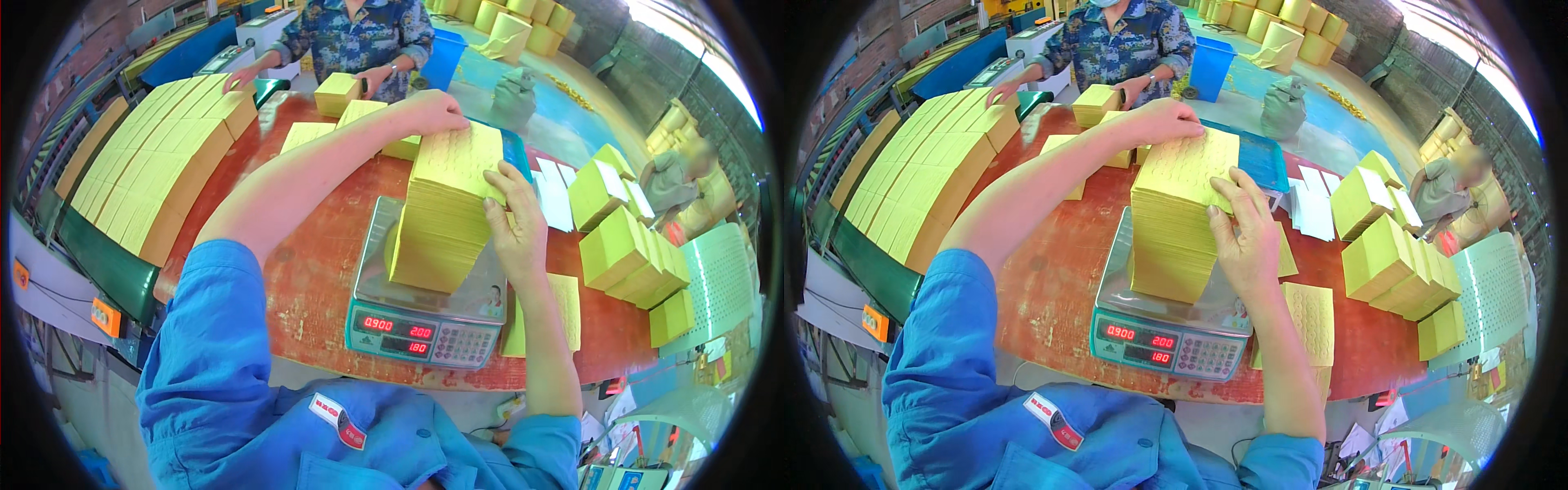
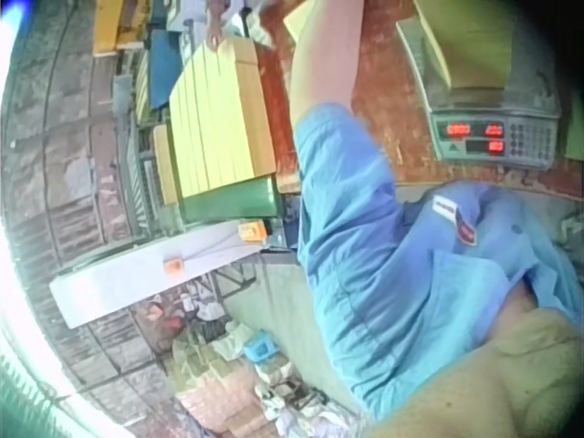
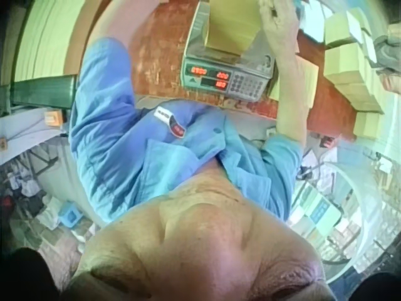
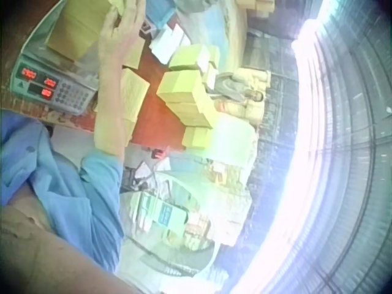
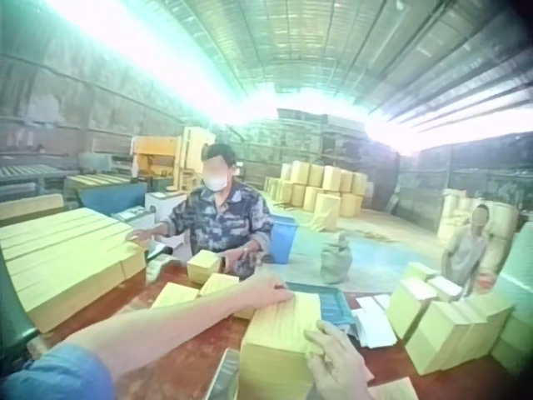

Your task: The person weighs stacks of yellow sheets on a digital scale, adds and removes sheets by hand, stacks them on the table, and presses a control button panel to advance items on a conveyor.

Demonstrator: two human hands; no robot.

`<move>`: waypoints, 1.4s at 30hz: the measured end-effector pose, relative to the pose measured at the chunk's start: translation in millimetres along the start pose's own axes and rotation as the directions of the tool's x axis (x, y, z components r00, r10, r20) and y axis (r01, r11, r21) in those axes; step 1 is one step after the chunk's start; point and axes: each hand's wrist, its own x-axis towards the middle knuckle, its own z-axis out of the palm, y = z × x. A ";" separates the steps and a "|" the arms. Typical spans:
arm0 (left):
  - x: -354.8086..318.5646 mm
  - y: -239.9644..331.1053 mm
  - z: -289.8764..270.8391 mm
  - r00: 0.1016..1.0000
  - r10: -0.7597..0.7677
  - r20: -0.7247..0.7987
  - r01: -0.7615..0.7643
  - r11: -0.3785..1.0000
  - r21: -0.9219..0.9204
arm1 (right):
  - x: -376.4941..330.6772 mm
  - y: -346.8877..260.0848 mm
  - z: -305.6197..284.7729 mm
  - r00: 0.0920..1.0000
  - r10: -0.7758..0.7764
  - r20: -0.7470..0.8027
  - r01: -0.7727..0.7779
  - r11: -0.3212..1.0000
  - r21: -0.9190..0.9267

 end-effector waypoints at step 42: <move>-96.0 42.1 21.8 0.864 -0.502 0.036 0.394 0.631 -0.669 | 81.7 105.0 18.0 0.919 0.345 -0.192 -0.266 0.900 0.344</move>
